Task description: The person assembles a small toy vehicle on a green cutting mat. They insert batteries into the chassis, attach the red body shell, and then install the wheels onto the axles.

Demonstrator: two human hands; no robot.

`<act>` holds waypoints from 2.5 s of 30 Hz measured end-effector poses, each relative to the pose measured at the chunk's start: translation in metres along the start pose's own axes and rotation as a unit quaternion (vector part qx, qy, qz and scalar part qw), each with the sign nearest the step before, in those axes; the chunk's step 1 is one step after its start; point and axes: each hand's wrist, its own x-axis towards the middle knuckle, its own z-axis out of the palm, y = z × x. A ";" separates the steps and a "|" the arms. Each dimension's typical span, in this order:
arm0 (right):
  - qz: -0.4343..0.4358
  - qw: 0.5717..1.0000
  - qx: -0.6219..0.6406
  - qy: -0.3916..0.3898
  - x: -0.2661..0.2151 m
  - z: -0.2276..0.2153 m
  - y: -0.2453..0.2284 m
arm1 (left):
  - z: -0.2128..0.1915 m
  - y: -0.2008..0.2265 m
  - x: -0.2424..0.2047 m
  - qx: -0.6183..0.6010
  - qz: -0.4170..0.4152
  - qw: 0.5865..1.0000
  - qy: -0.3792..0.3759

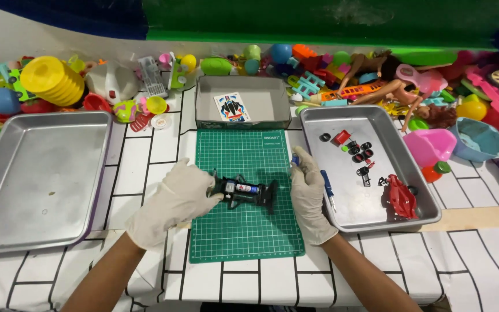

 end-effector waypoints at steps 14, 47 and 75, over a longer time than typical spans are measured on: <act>0.012 0.999 -0.024 0.019 0.003 0.000 0.026 | 0.009 0.019 0.041 -0.076 0.096 0.991 -0.048; 0.050 0.998 0.016 -0.030 0.000 0.010 0.016 | 0.057 0.025 0.080 -0.573 -0.073 0.813 -0.076; -0.154 0.964 -0.165 -0.141 0.006 0.007 0.043 | 0.117 0.017 0.088 -0.659 0.044 0.750 0.037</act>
